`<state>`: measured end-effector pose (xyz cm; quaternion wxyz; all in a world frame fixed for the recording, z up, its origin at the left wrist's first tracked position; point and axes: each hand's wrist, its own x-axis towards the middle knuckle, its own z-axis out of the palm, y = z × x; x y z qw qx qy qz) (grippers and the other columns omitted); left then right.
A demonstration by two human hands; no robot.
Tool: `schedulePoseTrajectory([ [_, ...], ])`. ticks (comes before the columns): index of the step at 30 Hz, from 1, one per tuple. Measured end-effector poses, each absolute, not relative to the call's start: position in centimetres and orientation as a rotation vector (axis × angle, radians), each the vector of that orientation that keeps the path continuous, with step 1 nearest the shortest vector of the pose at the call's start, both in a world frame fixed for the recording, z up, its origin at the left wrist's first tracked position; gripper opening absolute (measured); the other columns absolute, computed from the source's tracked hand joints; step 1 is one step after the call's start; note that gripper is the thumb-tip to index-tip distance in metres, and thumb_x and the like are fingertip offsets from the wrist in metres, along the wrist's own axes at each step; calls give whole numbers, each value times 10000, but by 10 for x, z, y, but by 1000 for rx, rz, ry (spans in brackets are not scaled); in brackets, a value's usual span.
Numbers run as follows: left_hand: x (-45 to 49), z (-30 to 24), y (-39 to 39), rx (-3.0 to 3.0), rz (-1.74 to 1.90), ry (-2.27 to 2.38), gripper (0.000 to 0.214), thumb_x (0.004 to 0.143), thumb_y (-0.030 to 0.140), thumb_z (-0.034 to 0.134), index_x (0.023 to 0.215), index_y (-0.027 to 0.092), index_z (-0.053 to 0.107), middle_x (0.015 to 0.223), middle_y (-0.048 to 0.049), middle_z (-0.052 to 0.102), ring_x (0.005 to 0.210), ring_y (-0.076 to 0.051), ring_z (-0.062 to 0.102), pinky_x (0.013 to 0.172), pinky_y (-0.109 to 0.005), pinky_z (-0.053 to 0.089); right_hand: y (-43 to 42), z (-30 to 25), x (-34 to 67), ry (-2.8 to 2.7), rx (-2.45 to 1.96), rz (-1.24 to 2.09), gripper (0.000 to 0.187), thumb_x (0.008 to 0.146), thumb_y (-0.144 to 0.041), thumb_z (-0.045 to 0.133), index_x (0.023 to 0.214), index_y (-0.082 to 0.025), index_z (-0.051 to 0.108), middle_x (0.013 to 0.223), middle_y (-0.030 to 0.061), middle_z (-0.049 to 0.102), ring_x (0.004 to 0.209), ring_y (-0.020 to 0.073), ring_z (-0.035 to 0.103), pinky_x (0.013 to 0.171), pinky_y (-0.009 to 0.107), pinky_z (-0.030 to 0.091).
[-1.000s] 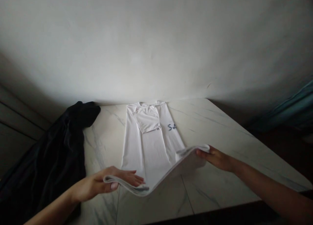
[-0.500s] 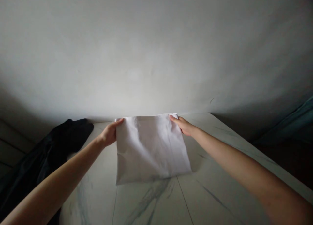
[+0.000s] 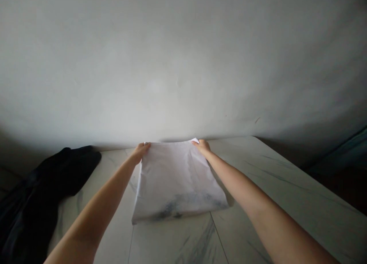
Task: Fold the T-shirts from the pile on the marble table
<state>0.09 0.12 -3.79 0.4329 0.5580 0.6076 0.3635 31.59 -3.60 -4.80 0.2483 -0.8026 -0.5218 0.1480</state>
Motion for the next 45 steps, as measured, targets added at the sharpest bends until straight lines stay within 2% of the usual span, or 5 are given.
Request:
schedulePoseTrajectory([
  [9, 1, -42, -12, 2035, 613, 2052, 299, 958, 415, 441, 1033, 220, 655, 1009, -113, 742, 965, -263, 675, 707, -287, 444, -48, -53, 298, -1550, -2386, 67, 381, 1015, -470, 404, 1123, -217, 667, 1104, 123, 725, 1001, 230, 683, 741, 273, 468],
  [18, -15, -50, -3, 1970, 625, 1973, 320, 874, 426, 550, 1117, 232, 626, 844, -47, 720, 824, -226, 667, 623, -263, 418, -52, -57, 292, -1523, -2385, -12, 338, 1013, -405, 438, 1147, -157, 625, 1066, 142, 729, 987, 228, 691, 729, 264, 457],
  [24, -42, -60, 7, 1599, 844, 1422, 516, 644, 476, 720, 1048, 165, 640, 599, 44, 594, 508, -125, 516, 486, -225, 331, -51, -61, 312, -1453, -2288, 95, 326, 1006, -343, 430, 1024, -185, 715, 1060, 118, 742, 991, 223, 678, 733, 252, 430],
  [32, -30, -61, 0, 1431, 1265, 1190, 488, 555, 416, 799, 939, 193, 596, 683, 72, 551, 589, -87, 525, 537, -199, 392, -56, -71, 323, -1506, -2057, 88, 284, 965, -380, 499, 1055, -220, 715, 954, 80, 757, 847, 205, 669, 660, 251, 395],
  [45, -50, -53, 4, 1350, 739, 1504, 545, 500, 628, 814, 707, 137, 701, 609, -18, 664, 473, -95, 513, 449, -216, 346, -49, -52, 351, -1350, -1960, 854, 268, 864, -348, 630, 705, -136, 670, 594, 29, 654, 491, 103, 560, 458, 177, 382],
])
